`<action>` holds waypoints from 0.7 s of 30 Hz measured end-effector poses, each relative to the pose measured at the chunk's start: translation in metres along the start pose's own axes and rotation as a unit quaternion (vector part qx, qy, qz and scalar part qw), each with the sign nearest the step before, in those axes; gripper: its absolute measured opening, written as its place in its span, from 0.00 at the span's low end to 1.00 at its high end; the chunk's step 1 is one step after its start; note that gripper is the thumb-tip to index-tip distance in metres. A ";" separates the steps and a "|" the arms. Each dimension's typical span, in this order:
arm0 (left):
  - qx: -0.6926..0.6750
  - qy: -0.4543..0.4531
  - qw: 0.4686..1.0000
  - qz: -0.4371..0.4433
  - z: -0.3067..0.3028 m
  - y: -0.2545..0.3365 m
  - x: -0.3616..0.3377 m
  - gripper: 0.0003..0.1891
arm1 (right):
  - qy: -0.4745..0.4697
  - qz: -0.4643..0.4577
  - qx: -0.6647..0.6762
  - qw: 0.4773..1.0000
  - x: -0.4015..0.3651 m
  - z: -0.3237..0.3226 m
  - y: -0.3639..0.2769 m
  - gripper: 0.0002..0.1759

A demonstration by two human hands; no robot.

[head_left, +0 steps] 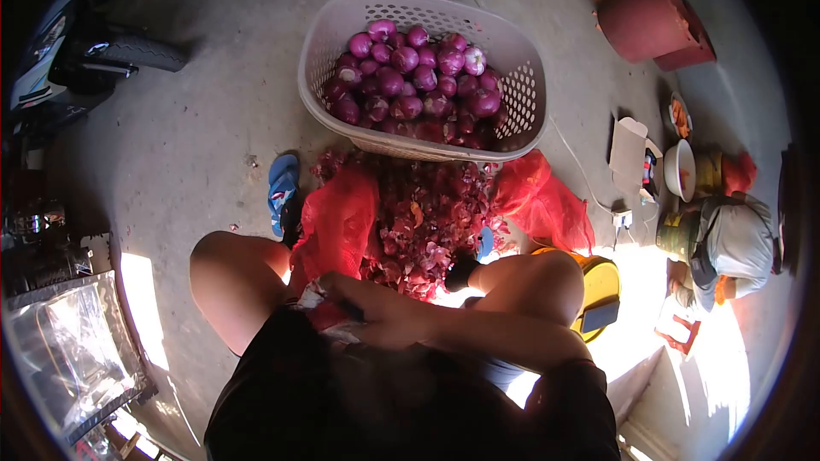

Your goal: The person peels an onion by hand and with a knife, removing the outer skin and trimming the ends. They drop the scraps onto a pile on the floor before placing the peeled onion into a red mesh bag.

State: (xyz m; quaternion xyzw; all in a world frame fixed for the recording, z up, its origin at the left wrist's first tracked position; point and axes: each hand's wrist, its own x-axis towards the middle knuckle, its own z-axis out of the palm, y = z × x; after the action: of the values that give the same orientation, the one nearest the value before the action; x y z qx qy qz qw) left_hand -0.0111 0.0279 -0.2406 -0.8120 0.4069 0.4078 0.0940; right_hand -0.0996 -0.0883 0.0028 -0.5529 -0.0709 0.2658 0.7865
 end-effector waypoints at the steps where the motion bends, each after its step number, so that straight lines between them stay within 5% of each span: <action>1: -0.001 -0.002 1.000 0.001 0.000 -0.001 -0.001 0.14 | 0.002 -0.011 0.009 1.000 0.000 0.001 0.005 0.29; 4: -0.004 -0.003 1.000 -0.001 0.003 -0.004 -0.001 0.14 | 0.011 -0.065 0.013 0.998 -0.002 0.005 0.010 0.27; 7: -0.006 -0.003 1.000 -0.003 0.006 -0.005 -0.002 0.14 | 0.014 -0.047 -0.098 0.994 -0.004 0.004 0.007 0.29; 16: -0.013 -0.007 1.000 -0.005 0.009 -0.011 -0.003 0.14 | -0.042 0.062 -0.157 0.985 -0.001 -0.007 -0.013 0.26; 21: -0.013 -0.010 1.000 -0.006 0.011 -0.014 -0.002 0.14 | 0.021 -0.007 -0.216 0.976 0.003 -0.007 0.005 0.27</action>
State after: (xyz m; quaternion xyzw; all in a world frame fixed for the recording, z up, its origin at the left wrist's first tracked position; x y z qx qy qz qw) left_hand -0.0079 0.0429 -0.2484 -0.8113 0.3960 0.4204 0.0903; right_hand -0.0964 -0.0912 -0.0046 -0.7146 -0.1145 0.2270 0.6517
